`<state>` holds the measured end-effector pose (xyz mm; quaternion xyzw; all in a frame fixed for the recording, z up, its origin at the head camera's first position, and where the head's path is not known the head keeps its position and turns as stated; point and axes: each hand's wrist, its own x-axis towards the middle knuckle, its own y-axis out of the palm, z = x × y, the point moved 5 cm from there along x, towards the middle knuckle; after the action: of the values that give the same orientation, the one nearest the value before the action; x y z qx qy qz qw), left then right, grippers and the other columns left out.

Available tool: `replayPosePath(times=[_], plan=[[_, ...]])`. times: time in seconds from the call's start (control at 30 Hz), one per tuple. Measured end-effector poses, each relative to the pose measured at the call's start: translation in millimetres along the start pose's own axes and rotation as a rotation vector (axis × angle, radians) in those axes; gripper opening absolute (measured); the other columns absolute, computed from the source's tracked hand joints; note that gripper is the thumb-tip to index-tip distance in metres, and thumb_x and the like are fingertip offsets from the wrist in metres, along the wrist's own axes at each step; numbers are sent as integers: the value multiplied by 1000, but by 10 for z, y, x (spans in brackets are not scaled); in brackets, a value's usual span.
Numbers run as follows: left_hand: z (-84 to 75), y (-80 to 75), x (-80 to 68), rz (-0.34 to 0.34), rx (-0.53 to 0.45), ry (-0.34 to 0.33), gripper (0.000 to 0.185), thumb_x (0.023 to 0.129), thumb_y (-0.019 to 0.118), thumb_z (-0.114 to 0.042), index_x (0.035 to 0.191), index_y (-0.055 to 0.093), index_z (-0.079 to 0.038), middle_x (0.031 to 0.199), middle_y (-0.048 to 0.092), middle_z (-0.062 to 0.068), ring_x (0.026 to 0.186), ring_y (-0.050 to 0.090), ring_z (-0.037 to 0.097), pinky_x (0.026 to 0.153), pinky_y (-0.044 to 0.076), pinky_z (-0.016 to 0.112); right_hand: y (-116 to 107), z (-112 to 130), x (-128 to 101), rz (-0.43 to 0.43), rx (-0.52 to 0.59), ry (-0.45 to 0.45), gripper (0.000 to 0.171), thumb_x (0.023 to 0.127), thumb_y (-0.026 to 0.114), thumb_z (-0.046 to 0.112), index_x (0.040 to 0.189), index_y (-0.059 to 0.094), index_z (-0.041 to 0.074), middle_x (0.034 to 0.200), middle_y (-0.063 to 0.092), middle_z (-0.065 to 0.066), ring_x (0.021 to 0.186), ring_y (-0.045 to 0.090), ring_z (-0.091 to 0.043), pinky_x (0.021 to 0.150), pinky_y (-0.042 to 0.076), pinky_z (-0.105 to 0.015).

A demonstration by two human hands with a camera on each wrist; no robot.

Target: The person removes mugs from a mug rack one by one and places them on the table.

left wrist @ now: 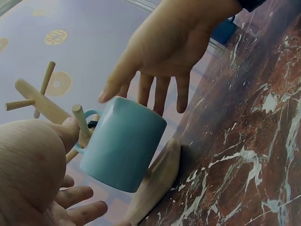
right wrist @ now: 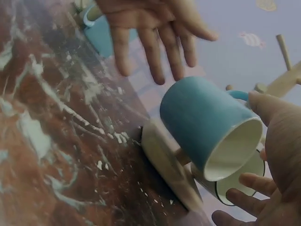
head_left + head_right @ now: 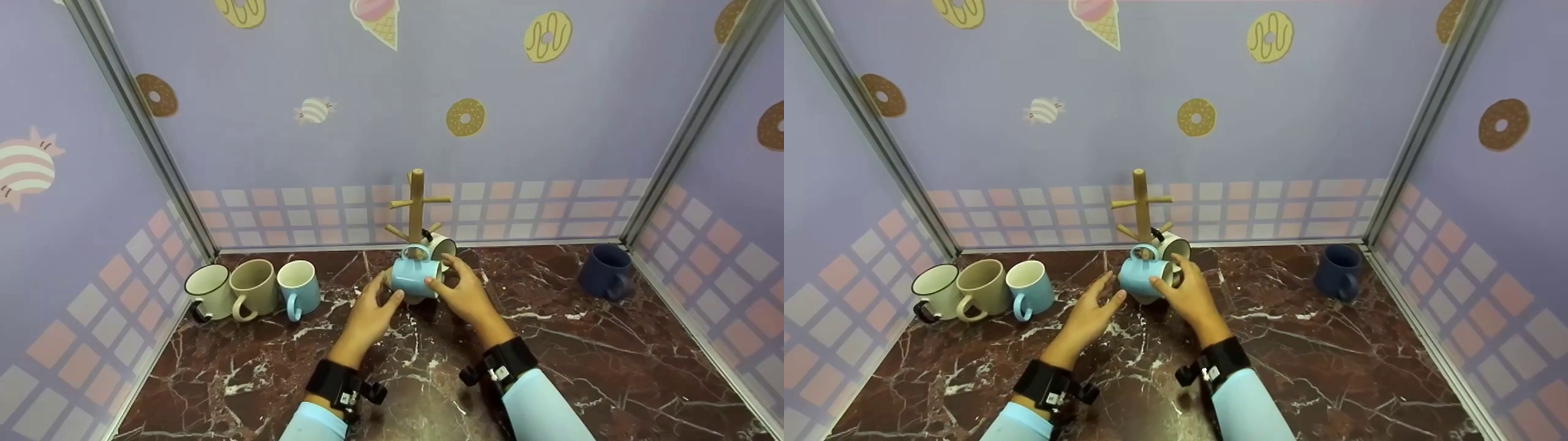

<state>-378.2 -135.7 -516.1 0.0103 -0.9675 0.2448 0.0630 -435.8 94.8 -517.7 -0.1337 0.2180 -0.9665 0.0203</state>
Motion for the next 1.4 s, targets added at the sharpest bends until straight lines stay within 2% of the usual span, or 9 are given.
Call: replayPosePath(times=[0.1, 0.3, 0.47, 0.63, 0.93, 1.07, 1.2, 1.4], plan=[[-13, 9, -3, 17, -10, 9, 73, 115, 67, -38, 176, 40, -8, 176, 46, 29, 163, 47, 51, 136, 36, 70, 42, 10, -8, 20, -36, -17, 87, 99, 88, 42, 170, 50, 10, 167, 58, -26, 155, 56, -48, 133, 43, -66], [-23, 58, -2, 67, 13, 7, 77, 116, 65, -41, 179, 34, -9, 182, 36, 29, 166, 38, 56, 137, 31, 74, 88, 36, 15, 54, -1, -33, 90, 96, 94, 32, 171, 48, 11, 164, 60, -27, 144, 67, -46, 123, 55, -64], [-32, 69, 3, 63, 21, -5, 79, 115, 65, -43, 178, 34, -6, 181, 38, 29, 164, 43, 54, 136, 33, 73, 96, 39, 13, 56, 31, -34, 87, 94, 96, 19, 168, 51, 10, 161, 63, -29, 137, 72, -47, 117, 61, -60], [-53, 67, -3, 62, 11, -28, 78, 116, 64, -45, 177, 36, -6, 179, 41, 29, 161, 48, 53, 136, 35, 72, 58, 80, 18, 46, 46, -41, 83, 92, 96, 13, 164, 55, 7, 159, 63, -33, 134, 74, -50, 113, 64, -61], [-201, 46, -39, 39, 1, -5, 75, 116, 63, -43, 172, 42, 2, 174, 47, 30, 156, 56, 50, 133, 43, 66, -69, 183, 7, 86, 50, -54, 81, 92, 97, 16, 163, 57, 5, 155, 68, -29, 133, 74, -49, 112, 64, -61], [-294, 42, -73, 55, 13, 18, 75, 117, 62, -45, 171, 43, 3, 173, 48, 30, 155, 57, 49, 131, 47, 65, -174, 257, 2, 97, 49, -60, 81, 91, 98, 17, 161, 59, 6, 152, 71, -27, 128, 77, -46, 106, 68, -57], [-387, 18, -138, 47, 47, 47, 73, 116, 64, -45, 165, 50, 6, 165, 57, 32, 148, 63, 49, 128, 51, 63, -276, 335, -32, 124, 19, -54, 82, 89, 99, 22, 159, 60, 6, 147, 74, -26, 123, 80, -42, 101, 70, -52], [-604, -35, -267, 15, 116, 54, 64, 113, 68, -42, 153, 64, 7, 149, 72, 31, 138, 71, 47, 122, 56, 62, -411, 493, -120, 170, -70, -80, 80, 89, 100, 34, 156, 64, 8, 138, 78, -24, 118, 81, -39, 98, 70, -52]])
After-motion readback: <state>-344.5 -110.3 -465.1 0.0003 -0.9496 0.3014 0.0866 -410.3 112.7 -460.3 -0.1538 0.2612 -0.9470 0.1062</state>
